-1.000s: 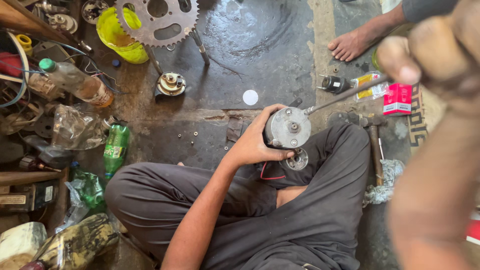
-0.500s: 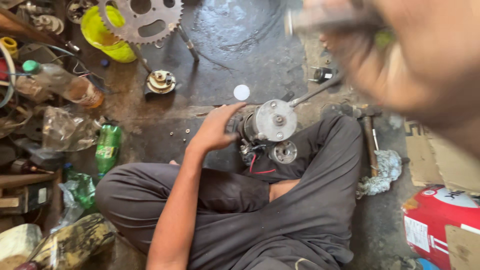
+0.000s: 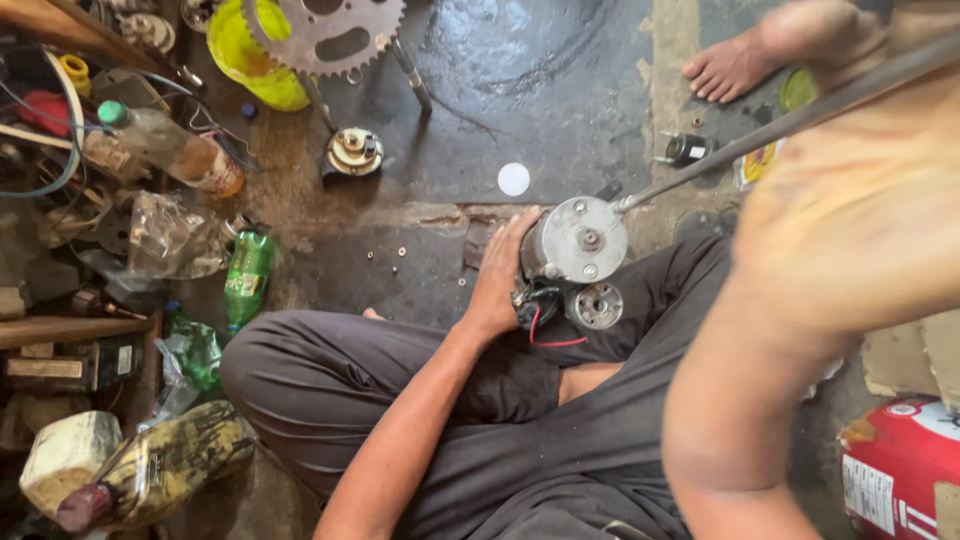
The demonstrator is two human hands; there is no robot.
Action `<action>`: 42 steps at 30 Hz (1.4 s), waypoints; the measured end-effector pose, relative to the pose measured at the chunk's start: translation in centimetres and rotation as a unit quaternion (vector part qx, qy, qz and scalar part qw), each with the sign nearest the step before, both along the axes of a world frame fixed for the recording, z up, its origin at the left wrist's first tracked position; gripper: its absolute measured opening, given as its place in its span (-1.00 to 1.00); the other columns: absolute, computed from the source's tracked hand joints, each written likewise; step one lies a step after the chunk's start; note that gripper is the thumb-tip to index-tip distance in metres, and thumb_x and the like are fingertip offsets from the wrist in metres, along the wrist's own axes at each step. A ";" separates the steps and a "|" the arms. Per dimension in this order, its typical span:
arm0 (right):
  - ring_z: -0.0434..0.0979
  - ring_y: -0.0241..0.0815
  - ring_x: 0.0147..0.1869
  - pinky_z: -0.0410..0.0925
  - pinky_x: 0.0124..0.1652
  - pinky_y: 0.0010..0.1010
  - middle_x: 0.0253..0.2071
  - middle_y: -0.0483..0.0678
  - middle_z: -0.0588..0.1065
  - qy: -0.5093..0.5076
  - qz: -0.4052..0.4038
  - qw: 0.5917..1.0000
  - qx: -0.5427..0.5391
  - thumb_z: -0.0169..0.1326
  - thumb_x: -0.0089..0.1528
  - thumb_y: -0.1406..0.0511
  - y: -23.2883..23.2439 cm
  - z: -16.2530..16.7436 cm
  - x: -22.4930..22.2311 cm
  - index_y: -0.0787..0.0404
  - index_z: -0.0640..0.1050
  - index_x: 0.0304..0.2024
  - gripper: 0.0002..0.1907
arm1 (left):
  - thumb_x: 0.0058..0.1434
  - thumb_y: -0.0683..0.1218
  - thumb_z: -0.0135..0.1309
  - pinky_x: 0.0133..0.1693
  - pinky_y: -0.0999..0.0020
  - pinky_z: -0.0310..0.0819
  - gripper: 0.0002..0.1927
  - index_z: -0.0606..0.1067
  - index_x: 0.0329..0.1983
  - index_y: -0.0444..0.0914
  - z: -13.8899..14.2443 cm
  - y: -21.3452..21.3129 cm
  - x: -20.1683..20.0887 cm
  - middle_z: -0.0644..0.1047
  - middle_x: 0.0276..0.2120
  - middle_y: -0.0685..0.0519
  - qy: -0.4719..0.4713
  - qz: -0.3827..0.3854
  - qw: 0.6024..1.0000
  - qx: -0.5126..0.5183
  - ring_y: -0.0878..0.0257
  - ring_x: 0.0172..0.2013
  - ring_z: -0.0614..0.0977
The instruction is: The person sits cross-legged on the workshop floor repairing a small starter motor. They hold the motor housing, use a T-handle wrench on its fasteners, tap and drive components with a hammer, handle small bolts and a metal plate, and reposition the motor repeatedly while working on it by hand.
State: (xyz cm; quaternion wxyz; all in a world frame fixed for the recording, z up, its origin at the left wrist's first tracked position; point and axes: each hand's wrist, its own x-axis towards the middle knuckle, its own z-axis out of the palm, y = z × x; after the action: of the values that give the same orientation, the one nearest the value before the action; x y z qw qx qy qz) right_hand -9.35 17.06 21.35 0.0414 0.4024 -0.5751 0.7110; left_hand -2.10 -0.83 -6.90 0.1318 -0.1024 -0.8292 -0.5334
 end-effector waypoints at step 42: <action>0.15 -0.31 -0.70 0.13 -0.59 -0.50 -0.68 -0.07 0.25 -0.079 0.131 0.968 0.197 -0.10 0.52 0.21 1.5 6.4 -1.6 0.32 0.38 -0.32 -0.64 | 0.06 0.02 0.26 0.41 -0.02 0.08 -0.06 0.13 0.47 -0.30 0.9 -0.6 0.6 0.38 0.32 -0.25 0.030 0.020 0.995 -0.098 -0.19 0.36 0.36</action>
State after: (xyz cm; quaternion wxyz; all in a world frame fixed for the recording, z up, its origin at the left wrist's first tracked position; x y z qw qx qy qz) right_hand -10.97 18.56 27.79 -0.1775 0.4170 -0.6478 0.6124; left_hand -1.55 -1.46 -6.00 0.1569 -0.1143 -0.8750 -0.4436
